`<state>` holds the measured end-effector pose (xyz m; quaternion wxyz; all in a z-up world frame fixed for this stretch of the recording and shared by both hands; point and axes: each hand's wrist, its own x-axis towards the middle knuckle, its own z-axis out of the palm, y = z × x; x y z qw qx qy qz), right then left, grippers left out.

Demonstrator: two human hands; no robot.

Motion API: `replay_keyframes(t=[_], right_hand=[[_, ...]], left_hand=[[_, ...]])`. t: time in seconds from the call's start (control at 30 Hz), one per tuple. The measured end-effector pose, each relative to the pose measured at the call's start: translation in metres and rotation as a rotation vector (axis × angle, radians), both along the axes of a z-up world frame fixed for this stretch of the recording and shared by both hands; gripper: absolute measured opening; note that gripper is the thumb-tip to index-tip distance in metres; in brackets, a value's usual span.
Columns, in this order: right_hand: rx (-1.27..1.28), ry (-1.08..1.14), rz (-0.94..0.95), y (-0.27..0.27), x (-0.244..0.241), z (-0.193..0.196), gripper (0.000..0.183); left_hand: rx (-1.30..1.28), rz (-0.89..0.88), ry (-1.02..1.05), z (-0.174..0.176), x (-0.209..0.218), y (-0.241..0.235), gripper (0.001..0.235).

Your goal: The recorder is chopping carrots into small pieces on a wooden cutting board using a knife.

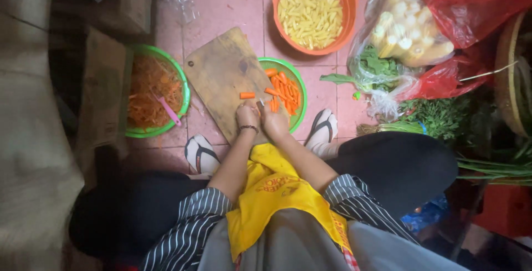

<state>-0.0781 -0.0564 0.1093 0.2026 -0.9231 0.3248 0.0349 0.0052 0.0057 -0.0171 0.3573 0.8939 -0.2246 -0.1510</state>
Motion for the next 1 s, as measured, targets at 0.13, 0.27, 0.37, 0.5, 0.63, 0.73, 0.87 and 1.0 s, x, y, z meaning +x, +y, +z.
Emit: replay_keyframes(t=[0.13, 0.27, 0.37, 0.5, 0.63, 0.73, 0.87, 1.0], right_hand=[[0.092, -0.090, -0.008, -0.036, -0.018, -0.031, 0.040], [0.074, -0.226, -0.222, -0.062, -0.028, -0.016, 0.038], [0.066, -0.227, -0.247, -0.074, -0.033, -0.007, 0.036], [0.051, -0.131, -0.251, -0.063, -0.035, 0.000, 0.033], [0.024, -0.180, -0.223, -0.055, -0.031, -0.013, 0.032], [0.017, -0.202, -0.214, -0.057, -0.031, -0.019, 0.032], [0.012, -0.167, -0.203, -0.052, -0.032, -0.023, 0.031], [0.075, -0.066, -0.051, -0.014, -0.014, -0.003, 0.036]], left_hand=[[-0.012, 0.020, 0.093, 0.058, 0.004, -0.004, 0.007], [-0.092, -0.133, -0.020, 0.089, -0.004, -0.008, 0.034], [0.003, -0.261, -0.059, 0.046, -0.009, -0.017, 0.040], [0.222, -0.260, 0.150, 0.059, 0.001, -0.023, 0.027], [0.037, -0.339, -0.080, 0.069, 0.002, -0.019, 0.052], [0.030, -0.332, -0.146, 0.049, -0.003, -0.018, 0.042], [-0.007, -0.220, -0.012, 0.049, 0.015, -0.018, 0.034], [-0.065, -0.012, 0.189, 0.076, 0.063, -0.005, 0.025]])
